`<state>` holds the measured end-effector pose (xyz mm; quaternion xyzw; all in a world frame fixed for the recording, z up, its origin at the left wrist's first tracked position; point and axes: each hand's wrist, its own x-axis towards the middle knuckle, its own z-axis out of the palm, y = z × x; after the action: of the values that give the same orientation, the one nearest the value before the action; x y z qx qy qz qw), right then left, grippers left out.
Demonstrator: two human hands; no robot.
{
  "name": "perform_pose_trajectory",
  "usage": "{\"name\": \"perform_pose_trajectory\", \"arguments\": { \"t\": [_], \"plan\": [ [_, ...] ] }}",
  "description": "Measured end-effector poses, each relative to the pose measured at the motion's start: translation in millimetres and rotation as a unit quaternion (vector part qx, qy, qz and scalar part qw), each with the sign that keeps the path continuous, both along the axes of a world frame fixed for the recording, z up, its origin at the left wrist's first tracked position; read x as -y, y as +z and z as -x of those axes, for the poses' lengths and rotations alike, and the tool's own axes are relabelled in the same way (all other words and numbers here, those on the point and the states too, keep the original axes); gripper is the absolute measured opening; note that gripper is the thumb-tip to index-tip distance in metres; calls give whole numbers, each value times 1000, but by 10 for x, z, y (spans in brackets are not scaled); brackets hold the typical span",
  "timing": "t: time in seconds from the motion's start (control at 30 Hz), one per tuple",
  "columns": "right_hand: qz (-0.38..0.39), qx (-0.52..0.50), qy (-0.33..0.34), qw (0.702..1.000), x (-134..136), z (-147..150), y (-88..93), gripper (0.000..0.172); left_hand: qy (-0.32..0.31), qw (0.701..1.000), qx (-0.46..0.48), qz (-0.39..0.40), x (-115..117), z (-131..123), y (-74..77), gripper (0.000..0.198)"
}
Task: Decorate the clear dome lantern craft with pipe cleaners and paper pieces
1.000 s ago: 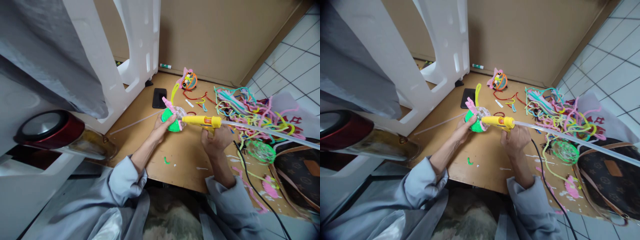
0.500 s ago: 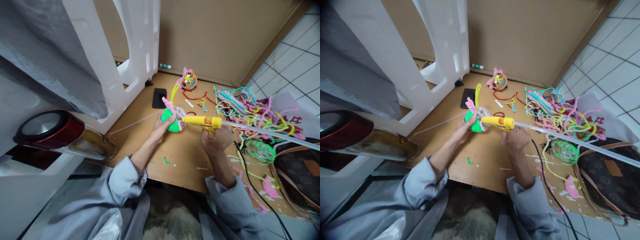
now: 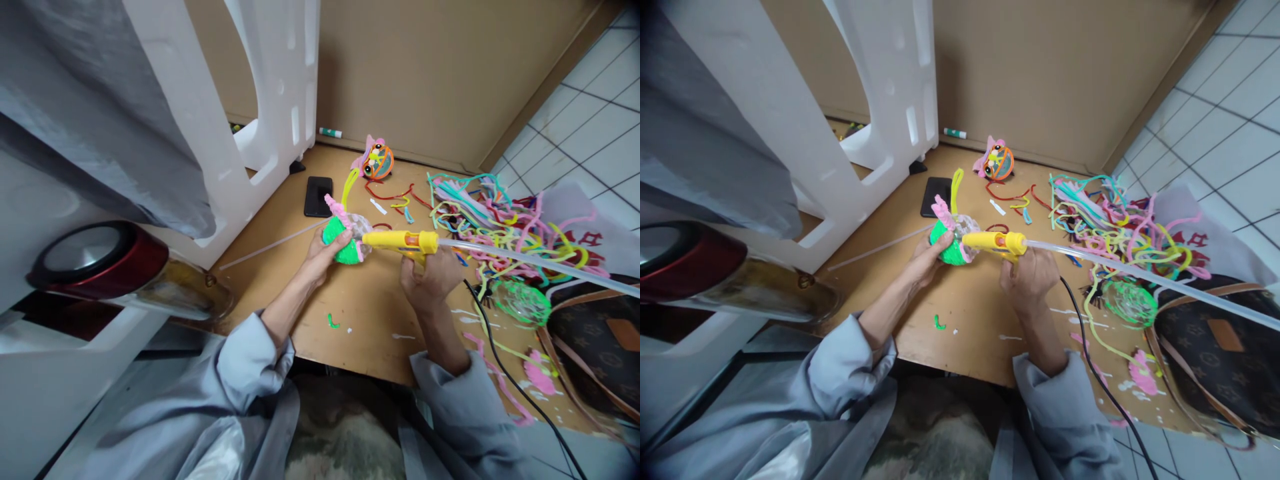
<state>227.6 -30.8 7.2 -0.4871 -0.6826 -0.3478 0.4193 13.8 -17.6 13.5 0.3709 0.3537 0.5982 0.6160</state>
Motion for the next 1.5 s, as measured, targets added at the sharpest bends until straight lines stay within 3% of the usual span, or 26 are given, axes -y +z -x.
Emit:
{"name": "perform_pose_trajectory", "arguments": {
  "t": [0.13,0.33,0.5,0.6,0.83,1.07,1.2,1.37,1.5],
  "plan": [
    [3,-15,10,1000,-11,0,-4,17,6,1000,2,14,1,0,-10,59],
    [61,-164,-4,985,-48,12,78,20,-5,1000,6,22,-16,4,-37,65],
    [160,-364,28,917,-140,-67,179,35,16,997,13,70,-35,24,-85,71],
    [204,-421,18,884,-252,-233,115,38,17,996,27,84,-38,36,-92,71],
    [248,-406,-99,874,-471,-539,-212,60,-81,990,71,87,-31,52,-73,63],
    [193,-240,-83,948,-312,-201,-222,55,-77,988,123,48,-28,153,47,71],
    [181,-183,-69,964,-214,-17,-175,52,-39,989,142,27,-18,208,114,70],
    [213,-232,-88,945,-274,-205,-181,49,-56,988,134,43,-9,168,93,69],
    [323,-288,-149,889,-361,-418,-180,41,-90,986,134,51,1,124,72,69]
  ]
}}
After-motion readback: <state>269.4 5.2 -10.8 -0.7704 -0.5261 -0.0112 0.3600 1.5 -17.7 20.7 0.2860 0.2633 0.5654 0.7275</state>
